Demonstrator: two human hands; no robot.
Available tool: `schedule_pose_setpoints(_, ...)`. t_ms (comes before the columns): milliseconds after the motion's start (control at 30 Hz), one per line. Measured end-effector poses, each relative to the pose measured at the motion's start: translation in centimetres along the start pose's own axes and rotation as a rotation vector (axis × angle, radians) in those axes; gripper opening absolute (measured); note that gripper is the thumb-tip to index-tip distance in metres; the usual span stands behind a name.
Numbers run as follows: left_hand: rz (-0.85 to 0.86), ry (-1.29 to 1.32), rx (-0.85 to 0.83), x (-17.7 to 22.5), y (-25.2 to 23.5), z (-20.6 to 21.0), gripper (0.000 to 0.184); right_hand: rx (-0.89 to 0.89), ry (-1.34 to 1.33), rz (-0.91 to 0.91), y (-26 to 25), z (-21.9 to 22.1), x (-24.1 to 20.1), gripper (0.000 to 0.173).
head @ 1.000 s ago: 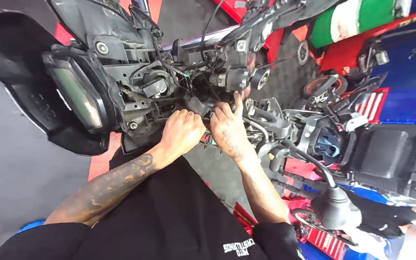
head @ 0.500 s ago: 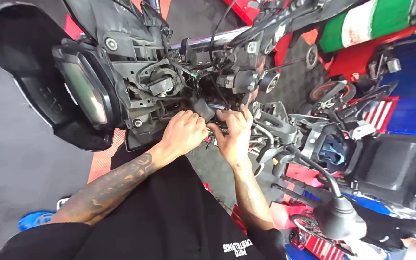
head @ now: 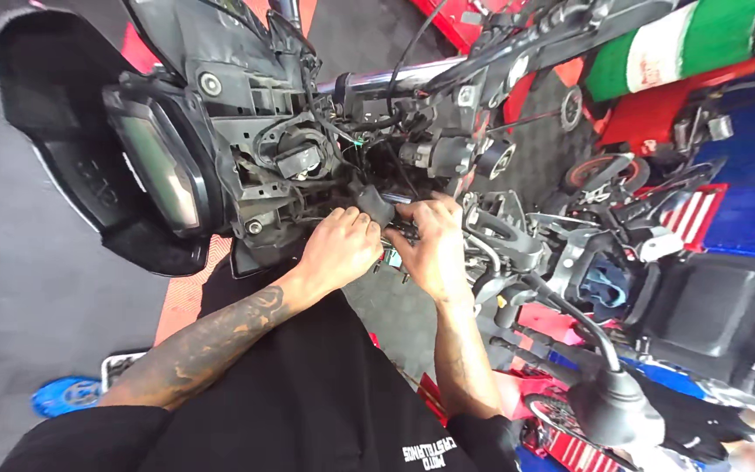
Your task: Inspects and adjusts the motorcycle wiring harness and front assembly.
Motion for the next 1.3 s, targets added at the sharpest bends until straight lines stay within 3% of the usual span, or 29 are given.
schedule_pose_setpoints(133, -0.092, 0.17, -0.117, -1.0, 1.3, -1.8, 0.034, -0.019, -0.097, -0.012, 2.1, -1.2, -1.2, 0.022)
schedule_pose_setpoints(233, -0.281, 0.279, -0.149, -4.0, 1.2, -5.2, 0.032, 0.051, -0.413, 0.035, 5.0, -0.6, -2.7, 0.019)
schedule_pose_setpoints(367, -0.313, 0.312, -0.171, -5.5, -1.2, -6.1, 0.04, -0.118, -0.894, 0.166, 9.3, 3.3, -4.3, 0.024)
schedule_pose_setpoints(467, -0.264, 0.315, -0.364, -4.4, -2.7, -4.0, 0.053, -0.336, -0.927, 0.437, 12.8, 7.4, -3.3, 0.03)
schedule_pose_setpoints(567, -0.203, 0.137, -0.345, -3.4, -2.3, -2.4, 0.045, -0.479, -0.745, 0.811, 17.4, 13.9, -0.2, 0.042)
schedule_pose_setpoints(667, -0.195, 0.108, -0.351, -3.8, -2.1, -3.1, 0.038, -0.567, -0.693, 1.054, 23.0, 20.8, 2.5, 0.046)
schedule_pose_setpoints(767, -0.167, 0.109, -0.394, -4.6, -2.1, -3.8, 0.034, -0.516, -0.991, 1.381, 27.3, 26.6, 1.3, 0.045)
schedule_pose_setpoints(867, -0.155, 0.091, -0.414, -4.9, -4.0, -4.8, 0.03, -0.454, -1.324, 1.643, 26.3, 24.4, -2.3, 0.06)
schedule_pose_setpoints(967, -0.244, -0.006, -0.498, -4.3, -7.8, -5.3, 0.037, -0.266, -1.467, 1.671, 24.9, 23.0, -2.3, 0.058)
schedule_pose_setpoints(1067, -0.258, -0.135, -0.587, -3.5, -10.1, -4.1, 0.038, -0.303, -1.546, 1.721, 26.5, 24.7, -0.8, 0.064)
schedule_pose_setpoints(1167, -0.282, -0.281, -0.625, -2.9, -10.6, -2.7, 0.032, -0.331, -1.565, 1.709, 27.0, 24.8, 0.3, 0.058)
schedule_pose_setpoints(1300, -0.249, -0.278, -0.54, -4.0, -9.8, -1.9, 0.03, -0.358, -1.581, 1.7, 27.1, 24.7, 1.4, 0.057)
Point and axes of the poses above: each hand's wrist, its own y-axis away from the middle knuckle, its own z-axis out of the palm, x = y × z, the point moved 1 cm from there along -y, towards the middle knuckle, and after that the axes turned 1 degree about -x, right-handed, at the moved point
